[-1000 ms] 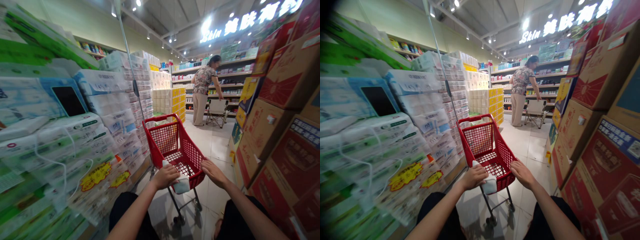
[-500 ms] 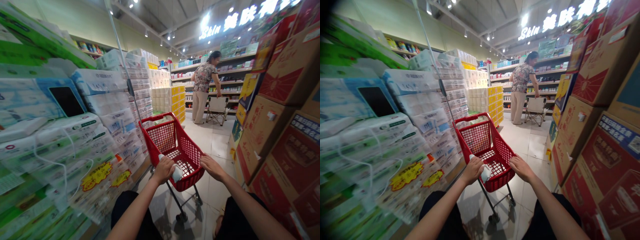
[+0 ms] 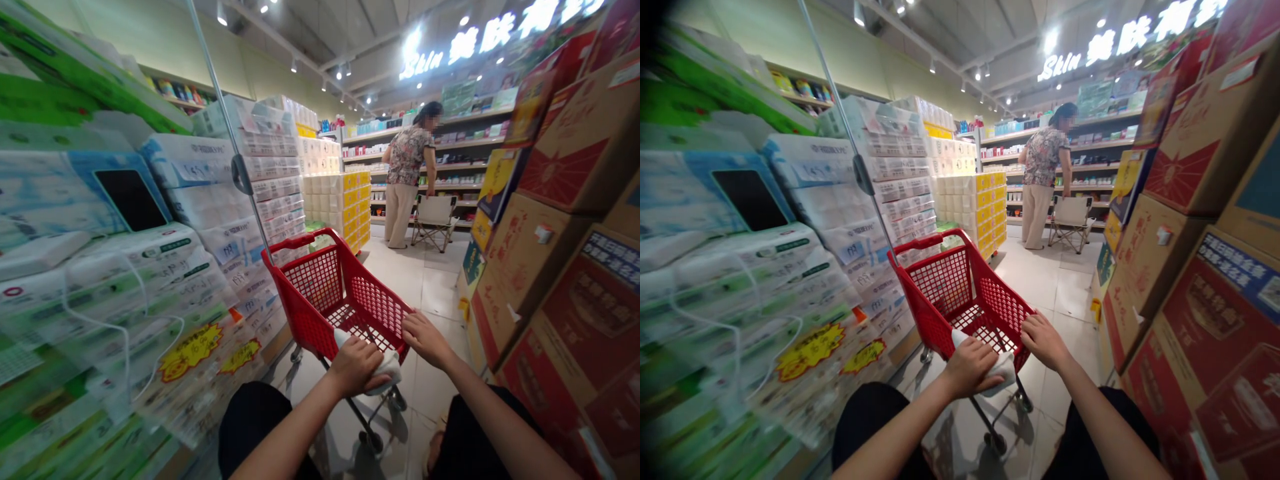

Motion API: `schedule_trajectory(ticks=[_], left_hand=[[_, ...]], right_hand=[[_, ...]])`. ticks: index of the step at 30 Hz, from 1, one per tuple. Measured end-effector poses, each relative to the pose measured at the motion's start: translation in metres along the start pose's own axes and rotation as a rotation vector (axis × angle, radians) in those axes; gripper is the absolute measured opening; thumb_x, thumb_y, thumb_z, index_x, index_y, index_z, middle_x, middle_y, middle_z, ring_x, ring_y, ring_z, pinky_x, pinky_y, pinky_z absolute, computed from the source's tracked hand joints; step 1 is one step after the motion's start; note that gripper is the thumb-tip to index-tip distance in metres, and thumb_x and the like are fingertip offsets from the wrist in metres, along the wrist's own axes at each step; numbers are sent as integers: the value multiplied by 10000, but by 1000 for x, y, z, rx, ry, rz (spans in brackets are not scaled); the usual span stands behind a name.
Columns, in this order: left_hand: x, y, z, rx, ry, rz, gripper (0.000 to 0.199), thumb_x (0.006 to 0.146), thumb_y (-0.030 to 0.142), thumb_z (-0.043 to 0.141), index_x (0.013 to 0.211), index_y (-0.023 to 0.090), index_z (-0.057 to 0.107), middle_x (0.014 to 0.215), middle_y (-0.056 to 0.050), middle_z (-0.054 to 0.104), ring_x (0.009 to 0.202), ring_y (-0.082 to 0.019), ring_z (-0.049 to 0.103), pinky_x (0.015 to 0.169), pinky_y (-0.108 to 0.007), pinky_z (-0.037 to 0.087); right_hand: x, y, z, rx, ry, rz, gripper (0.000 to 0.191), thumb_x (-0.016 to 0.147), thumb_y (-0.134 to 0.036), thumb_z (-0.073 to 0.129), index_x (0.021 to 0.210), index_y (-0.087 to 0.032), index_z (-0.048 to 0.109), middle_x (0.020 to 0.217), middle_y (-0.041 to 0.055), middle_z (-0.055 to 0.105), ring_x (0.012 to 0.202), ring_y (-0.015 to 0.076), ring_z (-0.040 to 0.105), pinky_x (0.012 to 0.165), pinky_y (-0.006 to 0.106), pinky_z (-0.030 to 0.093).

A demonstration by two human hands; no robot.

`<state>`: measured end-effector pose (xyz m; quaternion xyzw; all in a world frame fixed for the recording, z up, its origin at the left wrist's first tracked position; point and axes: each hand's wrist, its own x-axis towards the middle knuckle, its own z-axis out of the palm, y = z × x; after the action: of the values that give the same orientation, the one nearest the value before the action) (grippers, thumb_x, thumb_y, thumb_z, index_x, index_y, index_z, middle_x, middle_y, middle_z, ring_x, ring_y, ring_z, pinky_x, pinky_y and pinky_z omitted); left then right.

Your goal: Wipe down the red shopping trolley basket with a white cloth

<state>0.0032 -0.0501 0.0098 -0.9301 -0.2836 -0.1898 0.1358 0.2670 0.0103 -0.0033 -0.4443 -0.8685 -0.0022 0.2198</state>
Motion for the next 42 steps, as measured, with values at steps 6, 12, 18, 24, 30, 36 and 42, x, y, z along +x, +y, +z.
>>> schedule_trajectory(ticks=[6,12,18,24,30,36,42], left_hand=[[-26,-42,-7,-32,-52,138,421,949,560,416,1137,214,565,1029,-70,619,966,-223,522,928,-384,366],[-41,-96,-25,-70,20,-135,342,990,435,369,1146,211,575,1138,-73,582,1097,-225,476,1048,-420,327],[-27,-72,-25,-55,90,-282,276,984,300,356,1001,213,616,980,-44,608,988,-205,515,1030,-433,337],[-4,8,0,-16,90,-241,218,930,361,469,886,192,599,888,-68,615,871,-224,552,921,-444,394],[30,51,31,67,87,-436,237,922,352,497,886,133,581,788,-101,599,731,-241,589,678,-398,437],[30,43,31,55,95,-345,286,959,392,446,898,146,578,783,-78,603,678,-202,581,633,-344,420],[-19,18,-2,-17,30,-143,336,995,414,374,1139,172,559,932,-73,635,845,-210,581,816,-373,430]], right_hand=[[-5,1,-9,56,-22,-24,252,954,-314,373,801,-238,557,920,13,609,1003,179,534,1134,475,254],[-1,2,-11,59,-33,-12,248,929,-296,374,809,-254,587,1009,14,630,1175,201,496,1140,498,242],[5,-21,-5,8,9,-22,228,891,-237,390,923,-268,614,1053,14,648,1163,209,505,1117,479,257],[5,-39,5,-41,46,59,292,952,-265,338,894,-238,622,907,30,666,905,192,561,882,367,370],[3,-39,6,-56,74,38,325,969,-277,328,859,-230,630,876,34,667,880,184,564,865,345,350],[1,-34,3,-25,44,19,323,963,-284,343,806,-231,620,847,25,663,847,183,556,827,341,354],[-4,-51,2,20,-6,-25,371,987,-333,322,741,-224,578,792,18,643,791,174,526,791,335,339]])
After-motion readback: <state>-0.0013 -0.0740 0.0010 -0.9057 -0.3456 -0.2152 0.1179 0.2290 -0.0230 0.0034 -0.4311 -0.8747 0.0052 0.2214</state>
